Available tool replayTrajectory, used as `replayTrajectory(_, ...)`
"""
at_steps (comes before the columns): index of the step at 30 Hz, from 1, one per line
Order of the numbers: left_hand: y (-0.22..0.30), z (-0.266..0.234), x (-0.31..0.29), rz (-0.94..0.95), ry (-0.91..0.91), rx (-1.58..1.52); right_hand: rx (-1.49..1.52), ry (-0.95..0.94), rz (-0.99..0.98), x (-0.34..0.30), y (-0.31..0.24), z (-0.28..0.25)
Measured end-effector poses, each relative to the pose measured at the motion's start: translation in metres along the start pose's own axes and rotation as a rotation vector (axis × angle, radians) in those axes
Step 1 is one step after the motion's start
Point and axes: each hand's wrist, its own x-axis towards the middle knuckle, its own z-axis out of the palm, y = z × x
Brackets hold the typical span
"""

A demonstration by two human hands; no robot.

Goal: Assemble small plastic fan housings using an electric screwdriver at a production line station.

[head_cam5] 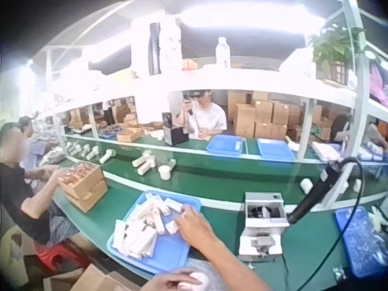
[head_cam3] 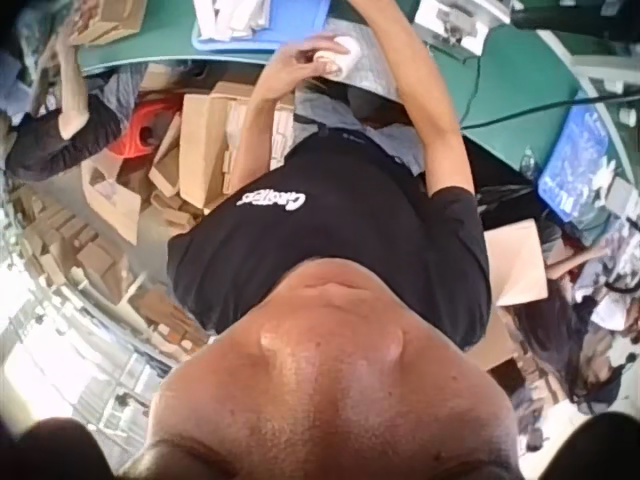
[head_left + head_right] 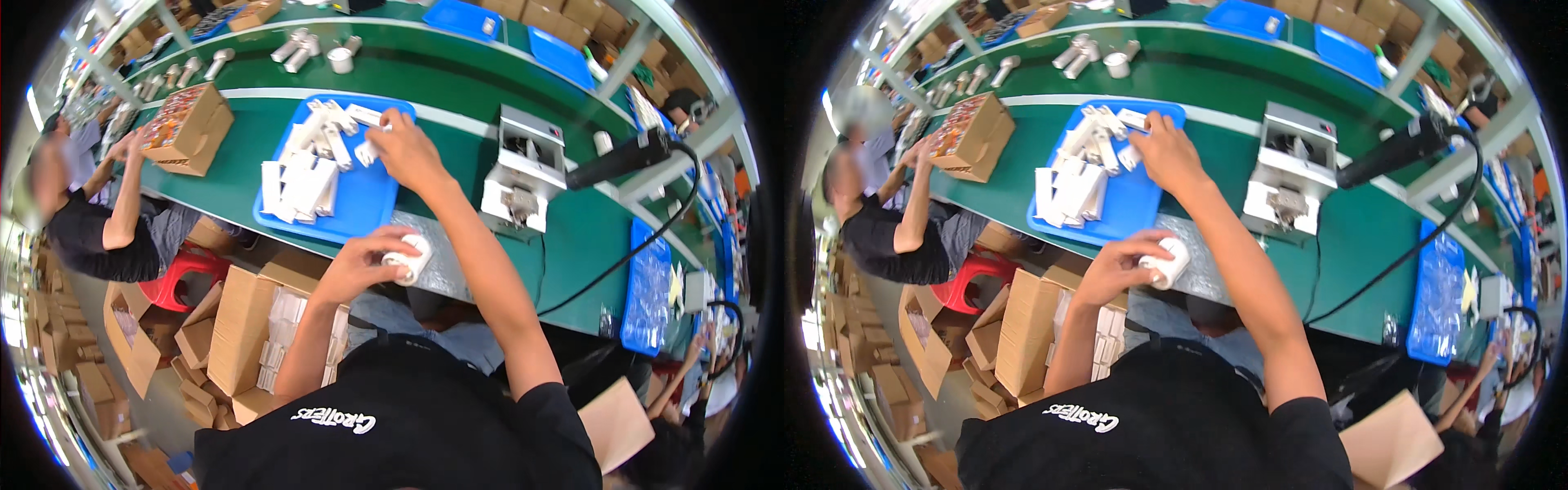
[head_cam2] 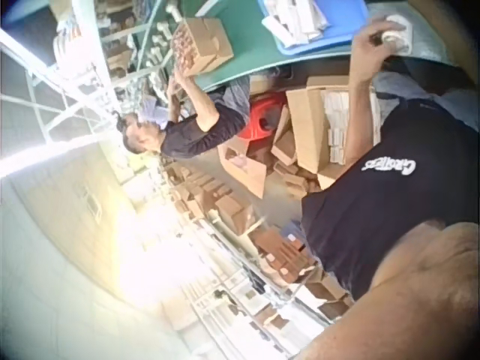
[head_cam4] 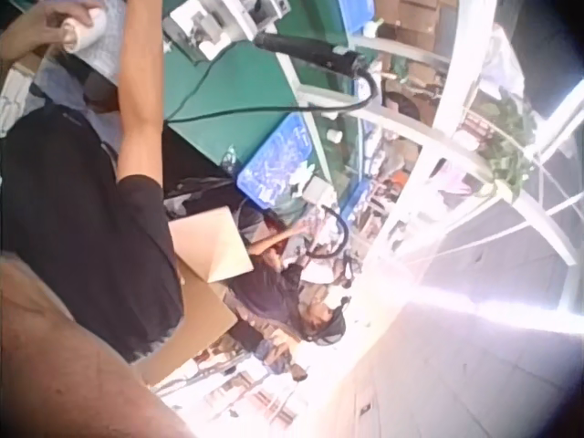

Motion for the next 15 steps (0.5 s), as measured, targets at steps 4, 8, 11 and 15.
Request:
replayTrajectory(4,-0.027,0.026,0.043,-0.011,0.064,0.095,0.444,-0.018,0.354,-0.039,-0.035,-0.105)
replayTrajectory(8,-0.031,0.052,0.068,0.111,0.113,0.281,0.773,0.462,0.375,-0.125,-0.034,-0.139)
replayTrajectory(11,-0.038,0.064,0.079,0.209,0.124,0.404,0.780,0.606,0.454,-0.179,-0.020,-0.141)
replayTrajectory(15,-0.033,0.080,0.085,0.177,0.151,0.321,0.826,0.716,0.541,-0.212,-0.025,-0.138)
